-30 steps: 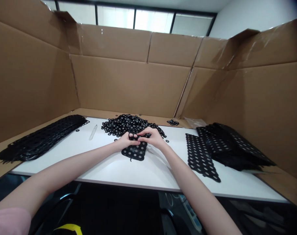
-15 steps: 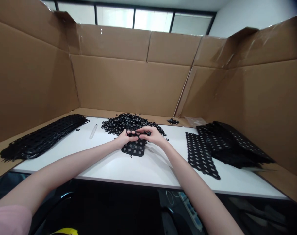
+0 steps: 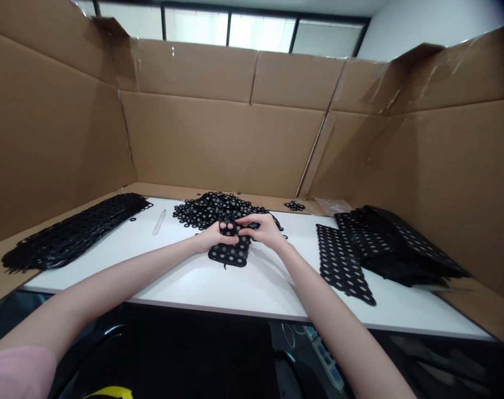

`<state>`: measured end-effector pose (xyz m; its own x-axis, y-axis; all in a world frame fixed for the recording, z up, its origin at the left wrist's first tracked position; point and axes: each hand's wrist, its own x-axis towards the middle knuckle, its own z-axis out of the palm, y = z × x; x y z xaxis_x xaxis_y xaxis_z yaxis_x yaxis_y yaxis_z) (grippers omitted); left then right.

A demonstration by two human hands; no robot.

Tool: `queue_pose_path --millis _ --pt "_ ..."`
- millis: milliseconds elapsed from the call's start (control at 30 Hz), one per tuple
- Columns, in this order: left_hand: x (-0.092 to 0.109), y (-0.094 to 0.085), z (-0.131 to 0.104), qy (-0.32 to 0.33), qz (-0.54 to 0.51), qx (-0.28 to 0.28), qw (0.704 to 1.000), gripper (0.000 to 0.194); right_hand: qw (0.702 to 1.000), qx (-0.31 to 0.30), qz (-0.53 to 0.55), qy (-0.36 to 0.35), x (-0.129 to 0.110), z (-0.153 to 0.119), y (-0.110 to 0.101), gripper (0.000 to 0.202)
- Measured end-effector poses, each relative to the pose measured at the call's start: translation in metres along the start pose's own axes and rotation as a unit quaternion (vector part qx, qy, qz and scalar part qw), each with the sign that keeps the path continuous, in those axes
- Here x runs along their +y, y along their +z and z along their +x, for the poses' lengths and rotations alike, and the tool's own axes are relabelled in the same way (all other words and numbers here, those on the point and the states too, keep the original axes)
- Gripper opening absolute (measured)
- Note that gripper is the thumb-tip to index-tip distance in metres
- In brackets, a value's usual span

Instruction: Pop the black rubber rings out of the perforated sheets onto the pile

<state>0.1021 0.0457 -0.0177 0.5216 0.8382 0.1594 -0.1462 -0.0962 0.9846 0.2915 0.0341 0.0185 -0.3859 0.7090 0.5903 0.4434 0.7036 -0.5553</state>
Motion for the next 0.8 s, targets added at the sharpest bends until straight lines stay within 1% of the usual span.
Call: queue_pose_path --millis 67,133,200,400,633,800 --pt "0.0023 0.0001 -0.0002 -0.003 0.042 -0.015 0.999 0.038 1.000 0.005 0.000 0.004 0.0010 -0.0002 0.0016 0.023" --pt "0.0029 0.0002 0.0001 -0.002 0.089 -0.008 0.996 0.036 1.000 0.002 0.000 0.004 0.0008 -0.0004 0.0034 0.022" --pt "0.0023 0.0005 0.0003 0.002 0.111 -0.001 0.994 0.034 1.000 -0.005 0.002 0.003 -0.0008 -0.0003 0.0045 0.021" --pt "0.0002 0.0017 -0.0010 0.024 0.055 0.021 0.998 0.036 0.999 -0.040 0.012 -0.003 -0.0061 0.0006 0.0013 0.026" --pt "-0.0024 0.0019 0.0001 0.028 0.042 0.039 0.998 0.036 0.999 -0.041 0.002 -0.015 -0.0077 0.0003 -0.0025 0.029" --pt "-0.0037 0.0010 0.0010 0.034 0.058 0.052 0.996 0.034 0.999 -0.038 0.003 -0.005 -0.0051 0.0002 0.0043 0.024"
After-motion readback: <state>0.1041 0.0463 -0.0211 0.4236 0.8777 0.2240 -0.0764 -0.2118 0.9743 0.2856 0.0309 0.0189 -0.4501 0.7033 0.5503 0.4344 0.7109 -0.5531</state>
